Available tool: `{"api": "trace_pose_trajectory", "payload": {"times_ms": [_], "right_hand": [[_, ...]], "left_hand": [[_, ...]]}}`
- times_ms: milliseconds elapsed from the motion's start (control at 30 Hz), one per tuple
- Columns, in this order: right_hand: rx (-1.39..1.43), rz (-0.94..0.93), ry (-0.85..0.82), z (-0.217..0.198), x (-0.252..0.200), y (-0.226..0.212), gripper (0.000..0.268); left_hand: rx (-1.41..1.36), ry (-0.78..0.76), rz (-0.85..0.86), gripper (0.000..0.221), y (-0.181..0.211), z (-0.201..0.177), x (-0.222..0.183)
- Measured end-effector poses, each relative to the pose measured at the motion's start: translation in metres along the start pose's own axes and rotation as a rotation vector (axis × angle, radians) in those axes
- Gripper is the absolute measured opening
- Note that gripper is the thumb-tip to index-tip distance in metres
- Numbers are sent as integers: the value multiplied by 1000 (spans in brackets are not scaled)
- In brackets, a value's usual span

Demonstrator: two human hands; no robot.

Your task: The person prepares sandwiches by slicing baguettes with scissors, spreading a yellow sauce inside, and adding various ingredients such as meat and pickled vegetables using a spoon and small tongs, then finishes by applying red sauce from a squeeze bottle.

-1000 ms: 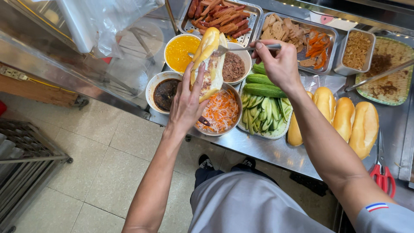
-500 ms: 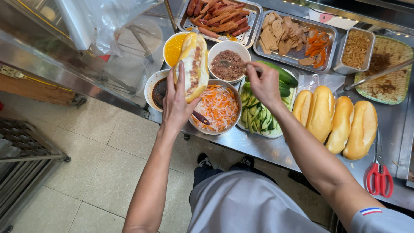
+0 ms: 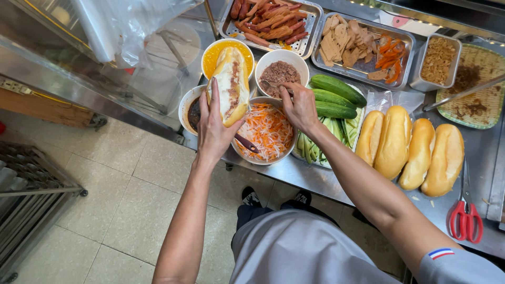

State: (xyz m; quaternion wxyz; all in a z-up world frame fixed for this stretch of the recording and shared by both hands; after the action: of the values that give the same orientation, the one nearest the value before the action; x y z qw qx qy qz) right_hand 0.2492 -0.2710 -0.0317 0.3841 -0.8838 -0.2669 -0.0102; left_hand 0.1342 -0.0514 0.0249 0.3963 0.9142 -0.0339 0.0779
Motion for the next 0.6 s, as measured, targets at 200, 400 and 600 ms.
{"api": "trace_pose_trajectory", "payload": {"times_ms": [200,400,600], "right_hand": [[14,18,9,-2,-2,5,22],[44,38,-36,3,-5,15,23],[718,307,95,-8,-17,65,26]], "left_hand": [[21,-16,-5,122,-4,2,2],[23,-44,-23,122,-5,5,6],[18,-55,10,122,-4,8,10]]}}
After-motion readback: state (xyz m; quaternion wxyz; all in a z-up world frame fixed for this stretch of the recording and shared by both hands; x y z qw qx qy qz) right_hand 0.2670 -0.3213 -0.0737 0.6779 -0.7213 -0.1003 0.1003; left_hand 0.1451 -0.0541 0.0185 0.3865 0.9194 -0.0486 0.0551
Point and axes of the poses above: each hand's wrist, its own x-axis towards the middle knuckle, its own z-axis out of the palm, y = z × x, the point moved 8 cm from there along x, towards the middle knuckle, and after that the axes turned 13 degrees about -y, right-handed, at the moved point
